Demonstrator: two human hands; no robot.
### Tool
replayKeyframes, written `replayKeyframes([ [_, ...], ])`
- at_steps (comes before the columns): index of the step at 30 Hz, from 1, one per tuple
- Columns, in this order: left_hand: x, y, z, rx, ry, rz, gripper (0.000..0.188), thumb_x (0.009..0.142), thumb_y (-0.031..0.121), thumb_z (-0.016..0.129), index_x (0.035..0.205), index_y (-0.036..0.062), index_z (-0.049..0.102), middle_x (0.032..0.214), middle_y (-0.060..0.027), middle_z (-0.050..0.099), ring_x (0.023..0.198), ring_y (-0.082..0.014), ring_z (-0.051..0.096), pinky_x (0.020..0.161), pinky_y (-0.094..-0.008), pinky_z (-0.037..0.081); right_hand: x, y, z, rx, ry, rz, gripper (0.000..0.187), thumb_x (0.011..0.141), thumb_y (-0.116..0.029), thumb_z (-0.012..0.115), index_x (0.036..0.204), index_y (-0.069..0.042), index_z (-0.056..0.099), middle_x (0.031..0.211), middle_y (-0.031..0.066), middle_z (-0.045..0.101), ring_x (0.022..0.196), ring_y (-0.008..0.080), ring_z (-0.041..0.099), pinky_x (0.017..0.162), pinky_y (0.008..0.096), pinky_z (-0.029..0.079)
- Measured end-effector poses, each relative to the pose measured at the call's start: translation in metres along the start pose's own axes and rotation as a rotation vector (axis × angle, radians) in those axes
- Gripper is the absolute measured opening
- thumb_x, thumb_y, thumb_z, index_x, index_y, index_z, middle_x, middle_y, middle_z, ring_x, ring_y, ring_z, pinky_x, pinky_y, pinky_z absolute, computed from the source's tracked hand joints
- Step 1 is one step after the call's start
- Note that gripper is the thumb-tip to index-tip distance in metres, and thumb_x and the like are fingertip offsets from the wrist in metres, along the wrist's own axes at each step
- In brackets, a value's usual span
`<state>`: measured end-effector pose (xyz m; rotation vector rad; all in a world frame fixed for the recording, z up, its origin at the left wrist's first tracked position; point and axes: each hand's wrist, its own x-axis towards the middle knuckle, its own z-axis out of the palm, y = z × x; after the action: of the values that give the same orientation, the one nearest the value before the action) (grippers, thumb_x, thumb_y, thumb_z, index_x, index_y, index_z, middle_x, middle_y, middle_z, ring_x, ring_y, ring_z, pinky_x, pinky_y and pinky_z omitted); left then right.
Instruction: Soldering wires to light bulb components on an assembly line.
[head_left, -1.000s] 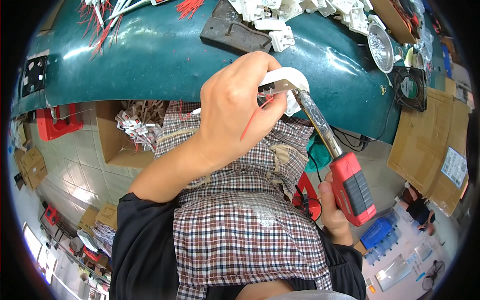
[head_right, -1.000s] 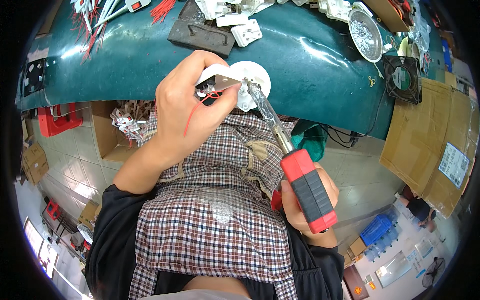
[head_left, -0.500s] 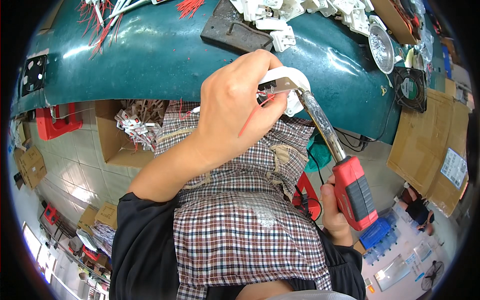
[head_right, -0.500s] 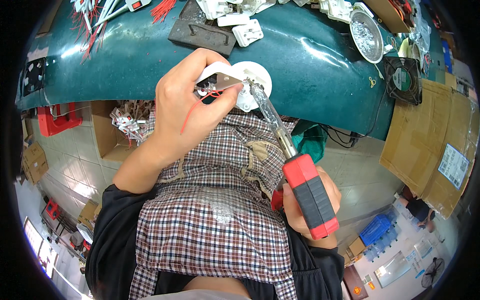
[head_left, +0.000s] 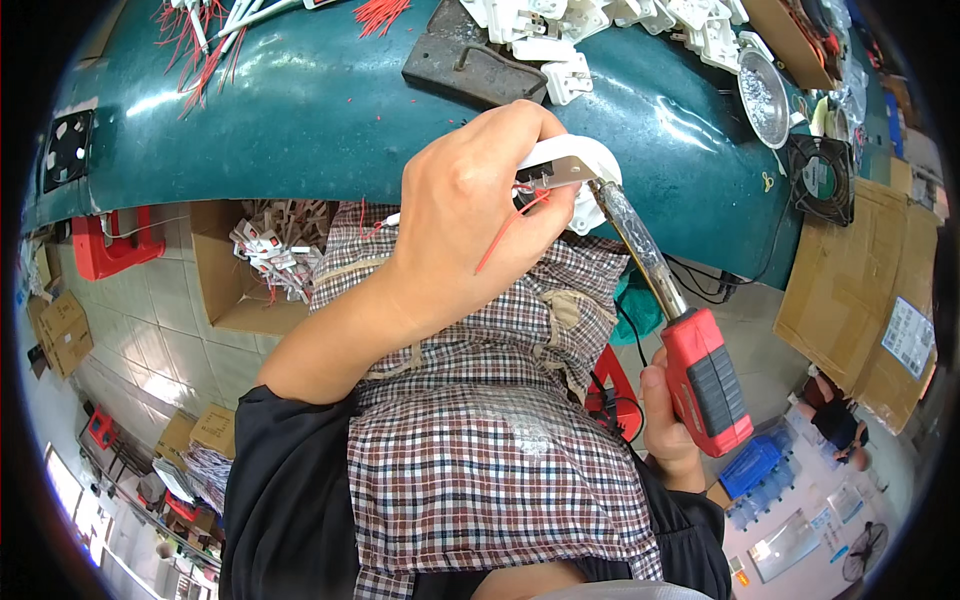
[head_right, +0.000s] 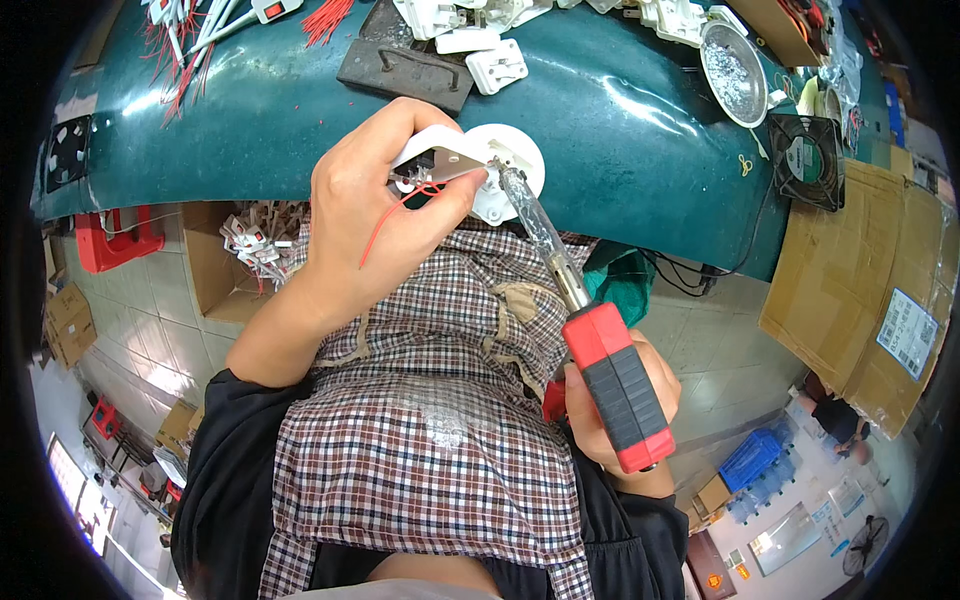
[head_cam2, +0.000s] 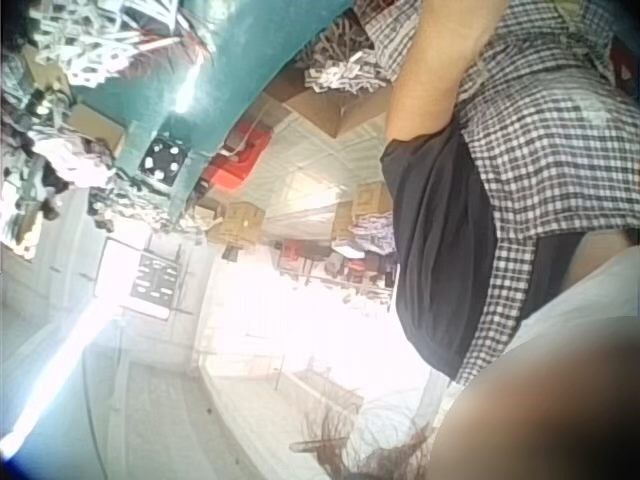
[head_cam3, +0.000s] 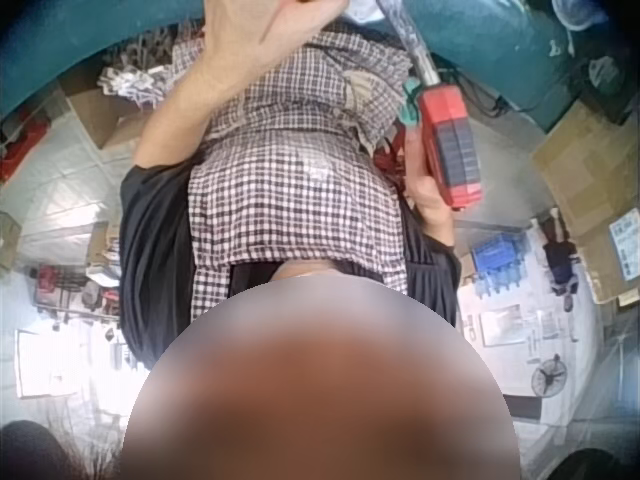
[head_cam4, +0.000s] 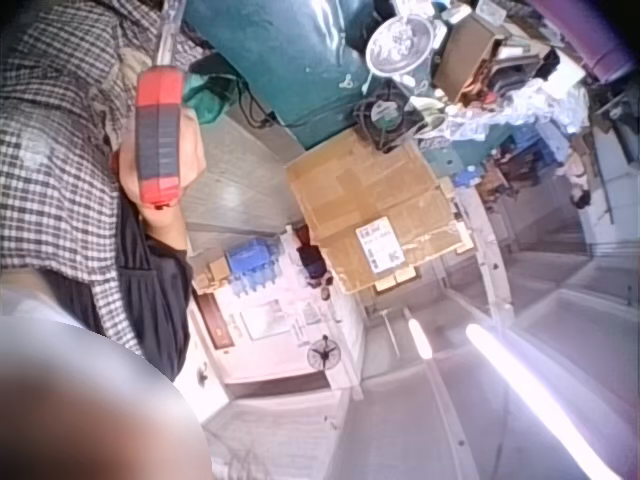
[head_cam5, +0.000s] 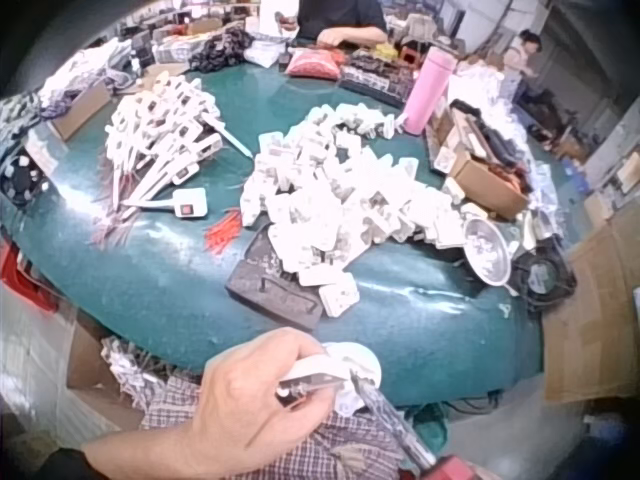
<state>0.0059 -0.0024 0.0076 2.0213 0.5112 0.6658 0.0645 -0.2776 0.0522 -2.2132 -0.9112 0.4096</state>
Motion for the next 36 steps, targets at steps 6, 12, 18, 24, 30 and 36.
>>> replayKeyframes([
  [6,0.001,0.001,0.0,-0.008,-0.005,-0.003,0.021,0.074,0.004,0.078,0.09,0.0017,0.064,0.08,-0.0089,0.069,0.072,-0.0174,0.068,0.066,-0.0286,0.052,-0.001,-0.002,-0.003,0.019,-0.026,0.062,0.022,0.072,0.0,0.076,0.093,0.002,0.068,0.089,0.0152,0.066,0.077,0.0332,0.068,0.07,0.0389,0.056],
  [12,0.001,0.001,0.0,-0.01,-0.014,-0.017,0.021,0.075,0.004,0.078,0.09,0.0016,0.064,0.08,-0.0091,0.069,0.072,-0.0176,0.068,0.066,-0.0288,0.052,0.002,-0.005,-0.001,0.052,-0.023,0.096,0.022,0.073,0.0,0.076,0.093,0.001,0.068,0.088,0.0151,0.066,0.076,0.033,0.068,0.07,0.0385,0.056],
  [18,0.001,0.001,0.0,-0.006,-0.01,-0.005,0.02,0.075,0.004,0.078,0.09,0.0022,0.064,0.079,-0.009,0.069,0.071,-0.0184,0.068,0.066,-0.0291,0.051,-0.002,-0.005,-0.009,0.054,-0.031,0.121,0.018,0.077,-0.001,0.074,0.093,0.001,0.068,0.088,0.0146,0.068,0.077,0.0313,0.069,0.07,0.0379,0.055],
  [24,0.002,0.001,-0.001,-0.02,-0.007,0.003,0.021,0.074,0.005,0.079,0.089,0.0029,0.064,0.079,-0.0088,0.069,0.071,-0.0191,0.068,0.066,-0.0295,0.051,0.008,-0.011,-0.009,0.147,0.029,0.046,0.01,0.093,-0.007,0.058,0.096,0.001,0.053,0.076,0.0075,0.051,0.051,0.0085,0.042,0.049,0.0238,0.041],
  [30,-0.001,0.001,0.0,-0.015,-0.005,-0.005,0.022,0.074,0.005,0.079,0.09,0.0029,0.064,0.079,-0.009,0.069,0.071,-0.02,0.068,0.066,-0.0303,0.051,0.03,-0.026,0.018,0.707,0.22,0.088,0.013,0.095,-0.006,0.055,0.106,-0.001,0.05,0.088,0.0092,0.051,0.046,0.0065,0.037,0.046,0.0238,0.039],
  [36,0.001,0.004,-0.001,0.009,-0.016,-0.032,0.022,0.074,0.007,0.079,0.09,0.0027,0.064,0.079,-0.0098,0.068,0.071,-0.0217,0.068,0.066,-0.0315,0.051,0.049,-0.036,0.032,0.664,0.221,0.023,0.031,0.092,-0.001,0.059,0.12,-0.001,0.046,0.104,0.0135,0.051,0.052,0.0085,0.045,0.052,0.0271,0.046],
])
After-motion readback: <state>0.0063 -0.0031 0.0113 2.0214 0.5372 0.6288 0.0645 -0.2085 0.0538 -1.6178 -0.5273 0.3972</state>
